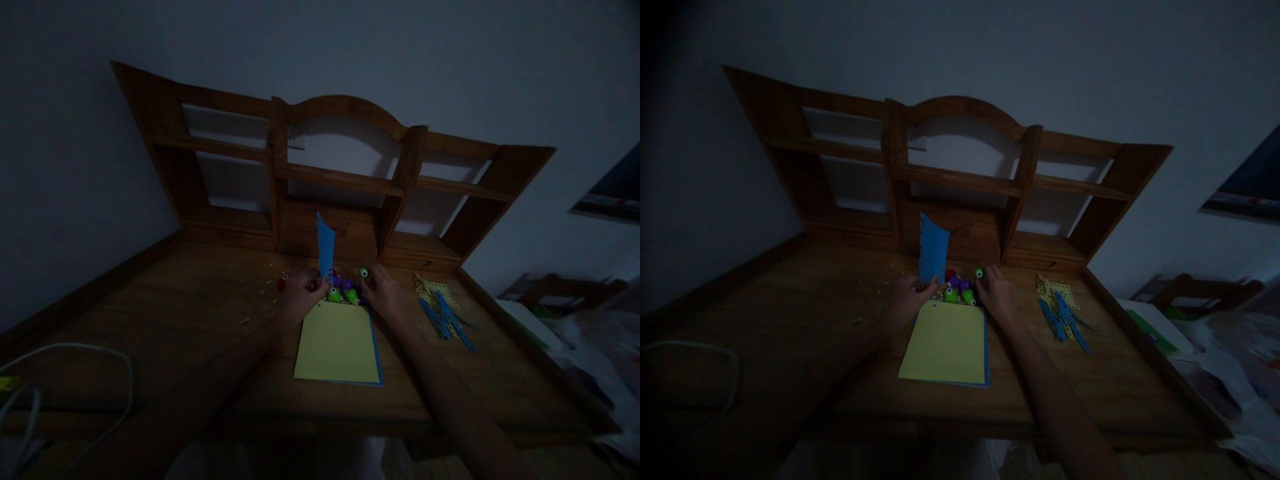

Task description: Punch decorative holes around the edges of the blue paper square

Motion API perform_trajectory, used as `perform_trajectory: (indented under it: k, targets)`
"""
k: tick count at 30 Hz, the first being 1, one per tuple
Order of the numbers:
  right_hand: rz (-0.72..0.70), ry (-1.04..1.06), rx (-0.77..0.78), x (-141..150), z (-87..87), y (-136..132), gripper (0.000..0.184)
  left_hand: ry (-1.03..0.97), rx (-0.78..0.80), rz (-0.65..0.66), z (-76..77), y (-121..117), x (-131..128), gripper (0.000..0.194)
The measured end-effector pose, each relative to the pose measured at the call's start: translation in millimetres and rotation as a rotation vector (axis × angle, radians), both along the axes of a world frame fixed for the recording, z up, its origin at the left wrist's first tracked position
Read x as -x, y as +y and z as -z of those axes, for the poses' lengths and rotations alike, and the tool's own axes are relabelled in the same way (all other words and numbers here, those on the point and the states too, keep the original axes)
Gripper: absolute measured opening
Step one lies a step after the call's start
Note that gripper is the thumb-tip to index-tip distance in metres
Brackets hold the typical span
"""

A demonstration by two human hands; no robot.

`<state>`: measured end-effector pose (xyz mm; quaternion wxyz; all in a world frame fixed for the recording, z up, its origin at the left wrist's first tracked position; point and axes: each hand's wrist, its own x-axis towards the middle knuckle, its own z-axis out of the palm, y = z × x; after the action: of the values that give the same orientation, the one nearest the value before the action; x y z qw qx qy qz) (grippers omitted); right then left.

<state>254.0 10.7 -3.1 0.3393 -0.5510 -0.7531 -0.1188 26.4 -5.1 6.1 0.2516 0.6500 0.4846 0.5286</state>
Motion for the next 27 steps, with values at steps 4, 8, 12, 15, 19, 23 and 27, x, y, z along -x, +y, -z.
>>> perform_trajectory:
  k: [4,8,12,15,19,23,27]
  targets:
    - [-0.008,0.005,0.003,0.1,0.0,-1.0,0.032,0.053,-0.015,0.000,2.3,1.2,1.0,0.034]
    - [0.005,0.007,-0.005,1.0,0.3,-0.4,0.033,0.028,0.010,-0.022,2.5,1.0,-0.1,0.045]
    - [-0.003,0.008,0.004,2.3,-0.5,-1.0,0.034,0.002,-0.009,-0.027,-0.6,-1.1,-1.1,0.045]
    - [-0.014,0.016,0.009,3.3,-1.9,-2.5,0.033,0.008,0.016,-0.044,-3.3,-2.9,-1.0,0.040]
    - [-0.035,0.054,0.004,5.7,-3.7,-4.4,0.030,-0.038,0.050,0.017,-4.5,-3.9,-1.4,0.033]
    - [-0.091,0.133,-0.012,11.0,-5.1,-6.9,0.028,-0.090,0.061,0.023,-1.7,-2.1,-2.2,0.028]
    - [-0.142,0.213,0.000,18.3,-5.0,-9.9,0.029,-0.134,0.077,0.002,-0.2,0.6,-2.5,0.025]
